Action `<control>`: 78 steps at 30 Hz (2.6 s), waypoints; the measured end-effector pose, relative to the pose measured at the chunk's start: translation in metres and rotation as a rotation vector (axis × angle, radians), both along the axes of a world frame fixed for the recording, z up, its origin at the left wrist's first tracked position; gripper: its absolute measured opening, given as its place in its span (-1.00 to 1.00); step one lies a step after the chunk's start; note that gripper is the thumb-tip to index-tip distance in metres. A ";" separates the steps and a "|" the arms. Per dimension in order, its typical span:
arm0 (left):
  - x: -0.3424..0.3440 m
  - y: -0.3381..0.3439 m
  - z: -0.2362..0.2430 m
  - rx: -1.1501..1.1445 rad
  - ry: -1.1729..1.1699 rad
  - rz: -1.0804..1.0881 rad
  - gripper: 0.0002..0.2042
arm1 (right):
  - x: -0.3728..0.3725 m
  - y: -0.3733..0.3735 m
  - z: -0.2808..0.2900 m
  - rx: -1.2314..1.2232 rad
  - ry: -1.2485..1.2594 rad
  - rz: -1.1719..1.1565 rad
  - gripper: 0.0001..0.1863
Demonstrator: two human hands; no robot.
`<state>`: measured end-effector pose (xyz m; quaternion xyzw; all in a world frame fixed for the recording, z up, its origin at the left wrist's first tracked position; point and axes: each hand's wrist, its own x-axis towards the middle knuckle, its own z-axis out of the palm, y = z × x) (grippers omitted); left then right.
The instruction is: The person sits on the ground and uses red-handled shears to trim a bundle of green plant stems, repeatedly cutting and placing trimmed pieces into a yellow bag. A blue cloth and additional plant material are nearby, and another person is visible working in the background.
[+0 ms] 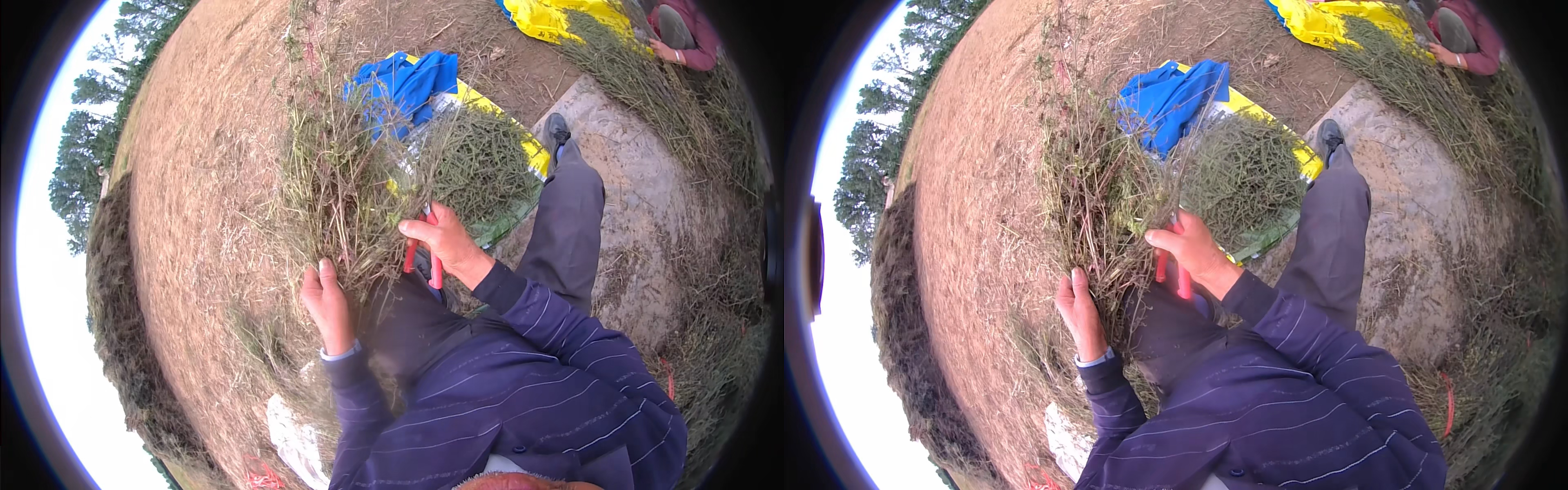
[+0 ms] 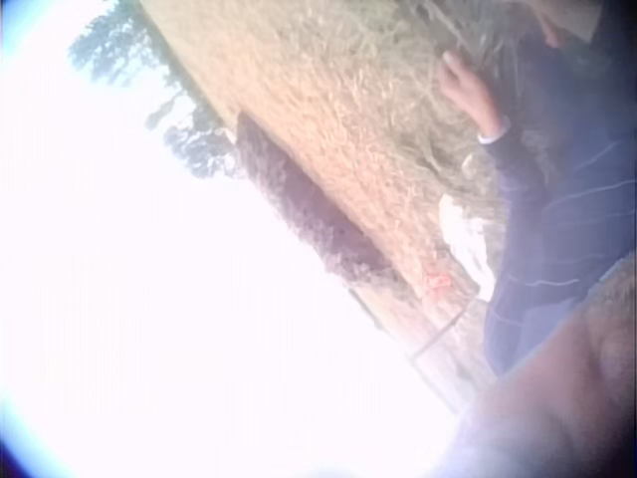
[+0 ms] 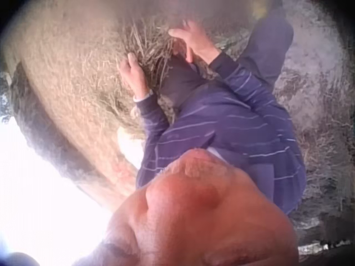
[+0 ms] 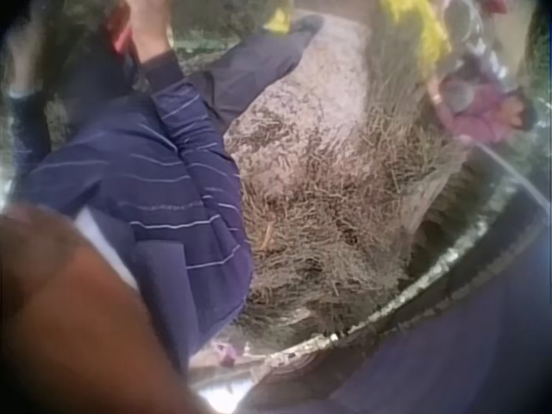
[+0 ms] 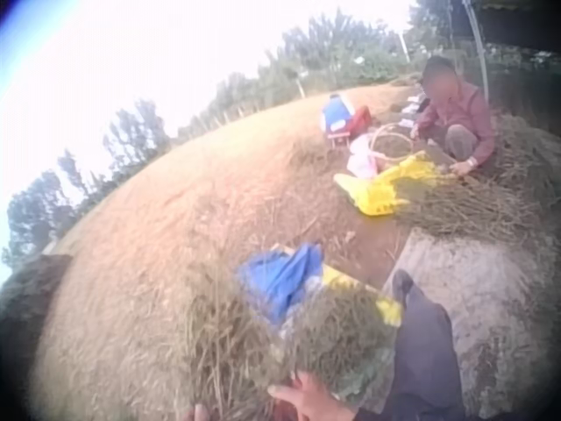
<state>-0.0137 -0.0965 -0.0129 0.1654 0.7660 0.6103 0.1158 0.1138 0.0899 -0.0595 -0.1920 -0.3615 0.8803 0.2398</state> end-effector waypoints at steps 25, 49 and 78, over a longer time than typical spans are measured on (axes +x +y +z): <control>0.056 0.011 0.007 -0.519 0.712 -0.064 -0.47 | -0.031 -0.002 0.009 0.216 -0.110 -0.095 -0.66; 0.002 -0.021 0.008 -0.179 0.086 -0.180 -0.68 | -0.012 -0.006 0.016 0.049 -0.014 0.105 -0.82; -0.016 -0.033 -0.002 -0.247 0.001 -0.212 -0.30 | -0.027 0.014 0.005 -0.001 0.125 0.202 -0.49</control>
